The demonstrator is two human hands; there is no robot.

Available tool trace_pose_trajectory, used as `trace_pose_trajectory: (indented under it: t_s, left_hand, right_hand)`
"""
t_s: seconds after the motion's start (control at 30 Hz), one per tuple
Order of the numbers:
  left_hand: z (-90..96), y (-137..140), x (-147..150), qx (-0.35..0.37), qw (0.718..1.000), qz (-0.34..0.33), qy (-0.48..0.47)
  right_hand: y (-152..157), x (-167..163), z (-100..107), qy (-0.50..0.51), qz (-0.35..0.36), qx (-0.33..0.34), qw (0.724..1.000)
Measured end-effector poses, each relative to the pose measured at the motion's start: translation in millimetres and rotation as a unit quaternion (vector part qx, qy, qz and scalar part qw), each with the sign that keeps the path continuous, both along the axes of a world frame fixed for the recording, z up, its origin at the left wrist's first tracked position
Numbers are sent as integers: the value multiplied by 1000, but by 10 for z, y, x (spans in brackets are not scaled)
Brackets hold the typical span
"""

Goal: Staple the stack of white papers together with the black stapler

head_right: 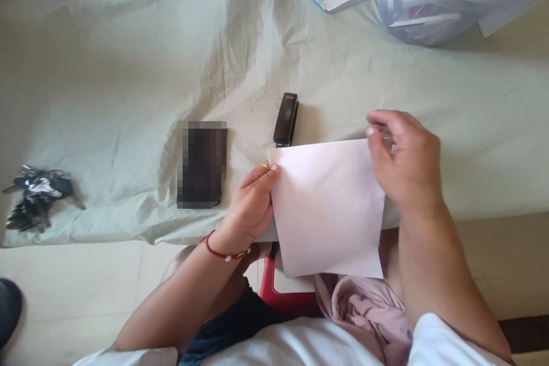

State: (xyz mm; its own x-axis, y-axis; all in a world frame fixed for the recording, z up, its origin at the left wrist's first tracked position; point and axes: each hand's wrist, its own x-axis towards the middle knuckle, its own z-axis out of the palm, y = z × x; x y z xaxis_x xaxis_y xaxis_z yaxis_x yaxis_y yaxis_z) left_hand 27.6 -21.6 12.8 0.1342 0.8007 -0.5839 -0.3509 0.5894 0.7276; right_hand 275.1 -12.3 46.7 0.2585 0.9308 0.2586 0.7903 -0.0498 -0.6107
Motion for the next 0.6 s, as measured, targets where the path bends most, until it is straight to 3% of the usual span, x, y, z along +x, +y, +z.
trace_pose_trajectory:
  t_s: [0.1, 0.23, 0.43, 0.6]
  left_hand:
    - [-15, -20, 24, 27, 999, 3, -18]
    - [-33, -37, 51, 65, 997, -29, -28]
    - [-44, -101, 93, 74, 996, -33, -29]
    - [-76, -160, 109, 78, 996, -35, -20]
  right_hand:
    - [-24, -337, 60, -91, 105, 41, 989]
    - [-66, -626, 13, -182, 132, 41, 973]
    - [-82, -786, -123, -219, 205, 8, 954]
    - [-53, -798, -168, -201, 222, 13, 954]
